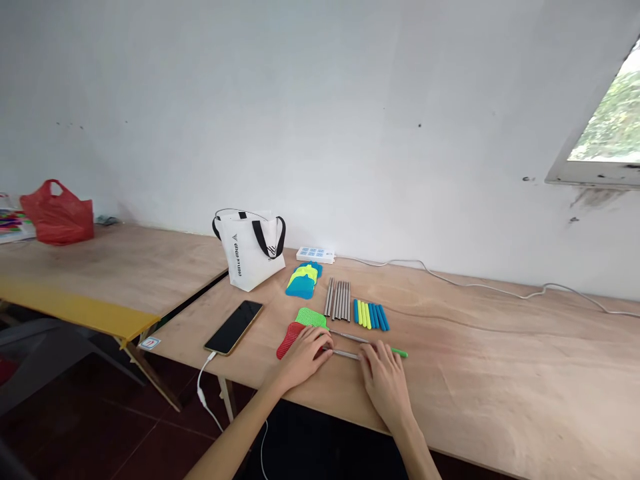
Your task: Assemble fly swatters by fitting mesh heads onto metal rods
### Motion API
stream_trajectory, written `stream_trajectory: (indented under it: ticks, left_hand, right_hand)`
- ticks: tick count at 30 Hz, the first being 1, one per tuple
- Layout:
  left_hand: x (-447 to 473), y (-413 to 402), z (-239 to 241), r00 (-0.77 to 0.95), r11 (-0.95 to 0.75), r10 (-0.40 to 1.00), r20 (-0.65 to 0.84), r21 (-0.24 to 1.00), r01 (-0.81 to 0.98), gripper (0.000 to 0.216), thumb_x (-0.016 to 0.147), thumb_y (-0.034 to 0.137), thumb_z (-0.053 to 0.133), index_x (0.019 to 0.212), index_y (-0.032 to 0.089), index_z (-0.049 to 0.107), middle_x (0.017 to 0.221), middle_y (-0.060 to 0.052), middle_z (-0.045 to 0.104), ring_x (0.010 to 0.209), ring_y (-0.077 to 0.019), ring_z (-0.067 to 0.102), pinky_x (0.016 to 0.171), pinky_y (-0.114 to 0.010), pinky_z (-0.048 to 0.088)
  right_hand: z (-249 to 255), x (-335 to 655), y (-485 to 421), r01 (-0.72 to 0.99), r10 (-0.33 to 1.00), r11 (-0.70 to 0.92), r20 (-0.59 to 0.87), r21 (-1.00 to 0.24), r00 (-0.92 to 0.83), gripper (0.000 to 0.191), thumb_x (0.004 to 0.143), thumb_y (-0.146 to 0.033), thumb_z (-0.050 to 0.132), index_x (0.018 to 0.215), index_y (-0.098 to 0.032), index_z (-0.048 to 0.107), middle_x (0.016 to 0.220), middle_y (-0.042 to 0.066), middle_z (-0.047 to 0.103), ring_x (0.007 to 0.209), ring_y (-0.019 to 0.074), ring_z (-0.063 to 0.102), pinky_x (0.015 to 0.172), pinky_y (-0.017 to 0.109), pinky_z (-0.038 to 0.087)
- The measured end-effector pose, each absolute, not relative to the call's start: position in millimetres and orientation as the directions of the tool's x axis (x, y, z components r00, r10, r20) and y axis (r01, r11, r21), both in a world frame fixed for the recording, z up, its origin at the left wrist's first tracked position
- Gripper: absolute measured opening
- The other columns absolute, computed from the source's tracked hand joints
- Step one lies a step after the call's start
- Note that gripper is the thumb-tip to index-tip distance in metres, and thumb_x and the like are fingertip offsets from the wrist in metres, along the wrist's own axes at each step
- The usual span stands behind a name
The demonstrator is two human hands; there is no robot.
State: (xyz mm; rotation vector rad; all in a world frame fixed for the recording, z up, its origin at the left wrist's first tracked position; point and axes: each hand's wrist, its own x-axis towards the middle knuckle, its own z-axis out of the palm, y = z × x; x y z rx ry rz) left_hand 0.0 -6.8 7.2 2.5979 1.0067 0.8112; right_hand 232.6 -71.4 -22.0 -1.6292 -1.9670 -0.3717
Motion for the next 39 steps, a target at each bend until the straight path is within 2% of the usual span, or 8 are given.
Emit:
stream_trajectory:
  ticks: [4, 7, 13, 21, 28, 31, 34, 39]
  left_hand:
    - [0.0, -6.6, 5.8, 0.602, -0.734, 0.680, 0.419, 0.393, 0.554, 0.002, 0.099, 0.022, 0.060, 0.096, 0.023, 0.060, 0.108, -0.002, 0.063, 0.109, -0.0220, 0.059, 0.106, -0.042, 0.042]
    - [1.2, -6.7, 6.5, 0.596, -0.726, 0.688, 0.414, 0.405, 0.556, 0.007, 0.097, 0.025, 0.065, 0.093, 0.022, 0.059, 0.107, -0.002, 0.064, 0.108, -0.0224, 0.058, 0.103, -0.041, 0.043]
    - [2.6, -7.1, 9.2, 0.562, -0.690, 0.724, 0.400, 0.427, 0.585, 0.021, 0.090, 0.032, 0.076, 0.084, 0.020, 0.060, 0.106, -0.001, 0.065, 0.107, -0.0223, 0.060, 0.095, -0.038, 0.043]
    - [1.3, -5.4, 8.1, 0.576, -0.698, 0.715, 0.396, 0.437, 0.567, 0.017, 0.089, 0.032, 0.078, 0.084, 0.021, 0.065, 0.097, 0.003, 0.070, 0.099, -0.0194, 0.064, 0.087, -0.034, 0.041]
    - [3.9, -14.4, 17.0, 0.480, -0.778, 0.603, 0.637, 0.338, 0.529, 0.012, 0.096, 0.031, 0.069, 0.090, 0.021, 0.065, 0.099, -0.001, 0.069, 0.093, -0.0189, 0.064, 0.087, -0.036, 0.045]
    - [5.4, -22.6, 31.7, 0.432, -0.793, 0.540, 0.722, 0.265, 0.548, 0.011, 0.103, 0.027, 0.055, 0.106, 0.024, 0.066, 0.113, -0.004, 0.069, 0.108, -0.0213, 0.063, 0.099, -0.041, 0.044]
    - [3.2, -27.2, 49.4, 0.472, -0.772, 0.549, 0.690, 0.202, 0.603, 0.027, 0.104, 0.027, 0.052, 0.131, 0.028, 0.058, 0.139, -0.005, 0.060, 0.135, -0.0252, 0.050, 0.119, -0.053, 0.029]
    - [-10.3, -21.2, 61.3, 0.531, -0.769, 0.596, 0.602, 0.238, 0.594, 0.016, 0.105, 0.030, 0.052, 0.101, 0.025, 0.067, 0.119, -0.001, 0.069, 0.134, -0.0224, 0.053, 0.126, -0.059, 0.014]
  right_hand:
    - [-27.8, 255.3, -67.0, 0.990, 0.774, 0.055, 0.632, -0.127, 0.039, 0.034, 0.104, -0.035, 0.037, 0.122, -0.027, 0.064, 0.126, 0.009, 0.067, 0.112, 0.0286, 0.061, 0.089, 0.045, 0.043]
    - [-34.6, 272.7, -63.6, 0.985, 0.802, 0.004, 0.589, -0.175, 0.101, 0.036, 0.103, -0.042, 0.036, 0.114, -0.029, 0.068, 0.129, 0.007, 0.067, 0.115, 0.0307, 0.060, 0.089, 0.048, 0.044]
    - [-36.5, 281.8, -58.0, 0.925, 0.873, 0.138, 0.485, -0.353, 0.055, 0.035, 0.103, -0.046, 0.037, 0.097, -0.030, 0.067, 0.114, 0.003, 0.072, 0.110, 0.0267, 0.063, 0.093, 0.046, 0.044]
    - [-21.9, 288.2, -60.8, 0.872, 0.800, 0.183, 0.584, -0.454, 0.137, 0.035, 0.102, -0.051, 0.035, 0.101, -0.028, 0.062, 0.101, 0.006, 0.074, 0.098, 0.0265, 0.065, 0.094, 0.045, 0.042]
    - [-7.7, 291.8, -64.0, 0.802, 0.766, 0.243, 0.616, -0.545, 0.186, 0.036, 0.101, -0.056, 0.040, 0.102, -0.027, 0.062, 0.100, 0.008, 0.071, 0.097, 0.0270, 0.063, 0.090, 0.044, 0.046]
    - [2.4, 288.5, -69.8, 0.771, 0.799, 0.294, 0.588, -0.565, 0.125, 0.032, 0.101, -0.053, 0.043, 0.105, -0.028, 0.063, 0.099, 0.006, 0.070, 0.095, 0.0253, 0.063, 0.086, 0.040, 0.049]
    - [15.1, 283.8, -78.4, 0.756, 0.821, 0.326, 0.566, -0.567, 0.071, 0.029, 0.102, -0.051, 0.044, 0.104, -0.028, 0.063, 0.096, 0.005, 0.068, 0.091, 0.0236, 0.064, 0.081, 0.036, 0.051]
    - [27.6, 280.8, -86.4, 0.772, 0.842, 0.329, 0.538, -0.544, 0.020, 0.030, 0.104, -0.048, 0.042, 0.103, -0.028, 0.065, 0.091, 0.005, 0.066, 0.084, 0.0214, 0.064, 0.077, 0.033, 0.051]
